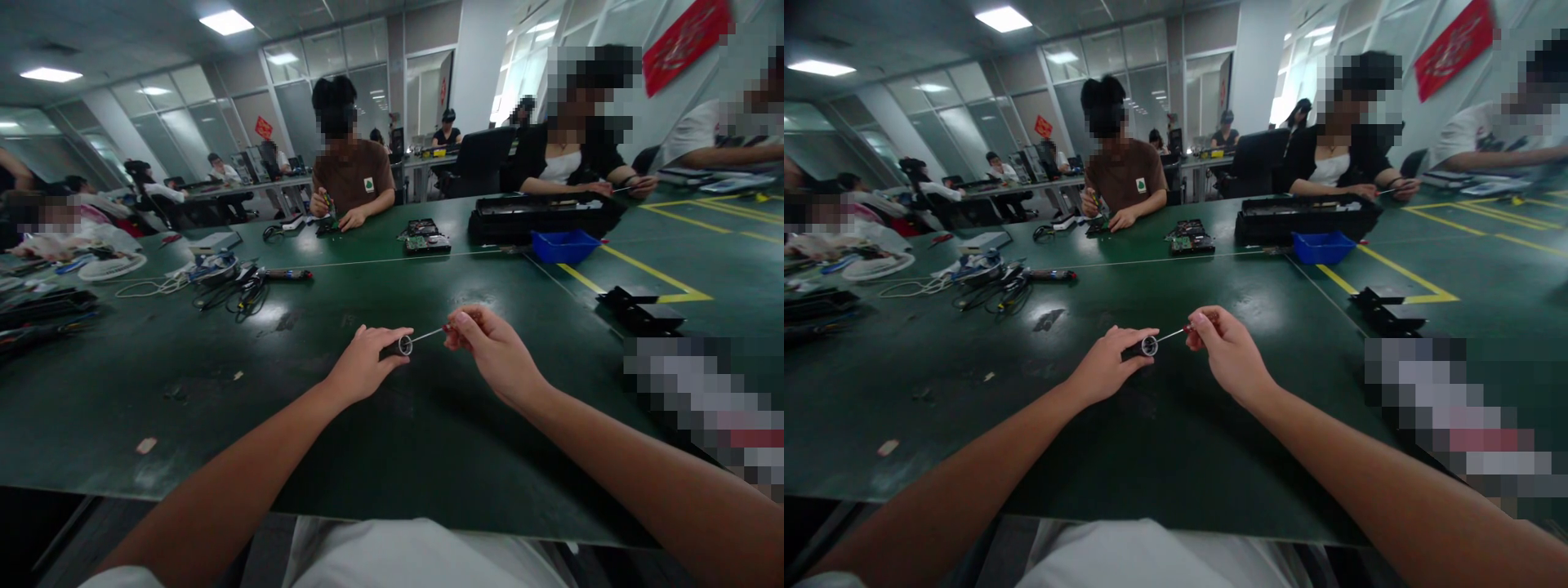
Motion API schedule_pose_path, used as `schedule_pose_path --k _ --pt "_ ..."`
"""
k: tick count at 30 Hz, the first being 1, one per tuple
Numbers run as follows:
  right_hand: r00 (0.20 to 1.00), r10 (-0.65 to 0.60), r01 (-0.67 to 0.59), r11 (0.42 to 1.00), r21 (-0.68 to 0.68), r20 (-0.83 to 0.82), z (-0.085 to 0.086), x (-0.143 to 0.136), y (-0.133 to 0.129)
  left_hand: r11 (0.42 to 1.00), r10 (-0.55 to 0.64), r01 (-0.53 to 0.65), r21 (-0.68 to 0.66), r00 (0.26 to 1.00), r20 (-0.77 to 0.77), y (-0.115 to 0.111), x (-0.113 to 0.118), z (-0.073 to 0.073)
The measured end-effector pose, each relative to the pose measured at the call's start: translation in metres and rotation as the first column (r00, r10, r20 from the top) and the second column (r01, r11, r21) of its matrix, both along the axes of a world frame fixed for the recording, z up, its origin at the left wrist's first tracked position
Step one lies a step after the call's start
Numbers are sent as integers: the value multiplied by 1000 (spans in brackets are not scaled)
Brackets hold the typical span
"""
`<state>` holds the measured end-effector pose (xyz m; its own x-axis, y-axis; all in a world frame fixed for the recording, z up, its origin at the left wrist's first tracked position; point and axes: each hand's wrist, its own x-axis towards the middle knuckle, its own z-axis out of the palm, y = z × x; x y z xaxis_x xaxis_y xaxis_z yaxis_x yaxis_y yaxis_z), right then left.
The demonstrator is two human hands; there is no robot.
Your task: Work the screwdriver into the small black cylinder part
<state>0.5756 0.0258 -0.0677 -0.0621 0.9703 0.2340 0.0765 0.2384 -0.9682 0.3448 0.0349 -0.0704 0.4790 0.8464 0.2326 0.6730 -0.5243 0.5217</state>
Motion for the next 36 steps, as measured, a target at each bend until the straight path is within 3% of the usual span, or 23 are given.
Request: schedule_pose_path --k 6,11,22,29,36 --pt "983 -77 60 993 101 168 8 -1 -6 1000 11 -10 -15 1000 9 -1 2 2" --pt "992 4 -15 997 78 128 8 -1 -5 999 31 -31 -7 999 29 0 0 3" --pt "988 9 -19 998 60 155 6 -5 -7 1000 27 -27 15 999 20 0 0 1" --pt "963 -162 131 980 152 215 10 1 -8 998 61 -60 -16 998 24 2 -2 -3" --pt "962 -130 75 971 227 239 6 2 -8 997 76 -75 -35 997 29 1 0 0"
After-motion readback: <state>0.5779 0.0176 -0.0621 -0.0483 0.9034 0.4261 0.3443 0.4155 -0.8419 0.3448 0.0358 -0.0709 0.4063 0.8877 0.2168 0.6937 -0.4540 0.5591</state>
